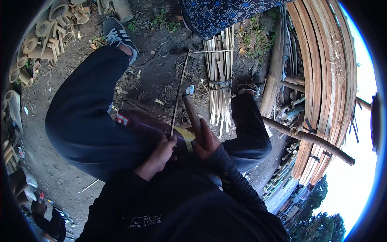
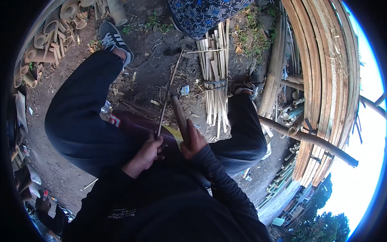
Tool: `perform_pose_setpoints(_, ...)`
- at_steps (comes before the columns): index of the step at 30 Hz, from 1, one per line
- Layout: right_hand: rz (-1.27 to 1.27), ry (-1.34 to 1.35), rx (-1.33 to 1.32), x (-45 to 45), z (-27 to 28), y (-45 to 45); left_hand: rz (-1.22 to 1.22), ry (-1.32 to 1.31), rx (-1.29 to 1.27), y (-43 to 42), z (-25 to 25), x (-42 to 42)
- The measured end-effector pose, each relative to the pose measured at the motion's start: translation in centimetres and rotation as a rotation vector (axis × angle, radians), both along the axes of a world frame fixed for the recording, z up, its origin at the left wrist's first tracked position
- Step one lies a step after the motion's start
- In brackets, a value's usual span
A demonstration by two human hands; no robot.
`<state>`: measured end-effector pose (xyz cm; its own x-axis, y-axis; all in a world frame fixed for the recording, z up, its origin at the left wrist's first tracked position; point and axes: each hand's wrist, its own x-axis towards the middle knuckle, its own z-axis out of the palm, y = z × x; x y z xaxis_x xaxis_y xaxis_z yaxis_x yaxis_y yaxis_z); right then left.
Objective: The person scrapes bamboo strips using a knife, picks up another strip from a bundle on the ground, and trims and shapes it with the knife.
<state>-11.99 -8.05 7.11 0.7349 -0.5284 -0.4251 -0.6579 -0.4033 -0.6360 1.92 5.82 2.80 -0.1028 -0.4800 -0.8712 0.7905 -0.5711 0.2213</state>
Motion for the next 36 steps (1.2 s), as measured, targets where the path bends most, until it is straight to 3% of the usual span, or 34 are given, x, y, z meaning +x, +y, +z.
perform_pose_setpoints(5,-0.001,-0.040,0.025,-0.6,-0.6,0.8,-0.048,-0.085,0.035,-0.8,0.7,-0.3)
perform_pose_setpoints(11,-0.054,-0.006,0.103,-0.8,0.6,1.7,-0.134,-0.282,-0.133,-0.8,0.4,-0.1)
perform_pose_setpoints(16,-0.061,-0.049,0.086,-1.8,0.5,2.7,-0.011,-0.113,-0.077,-0.7,0.9,-0.3)
perform_pose_setpoints(23,-0.046,-0.078,0.058,-2.9,0.5,3.3,-0.098,-0.154,-0.130,-0.2,0.6,-0.6)
perform_pose_setpoints(25,-0.045,-0.073,0.072,-3.3,0.6,3.2,0.016,-0.030,-0.102,0.0,0.6,-0.8)
perform_pose_setpoints(36,-0.058,-0.055,0.189,-3.9,1.7,2.3,0.064,0.015,-0.052,-1.0,0.5,-2.5)
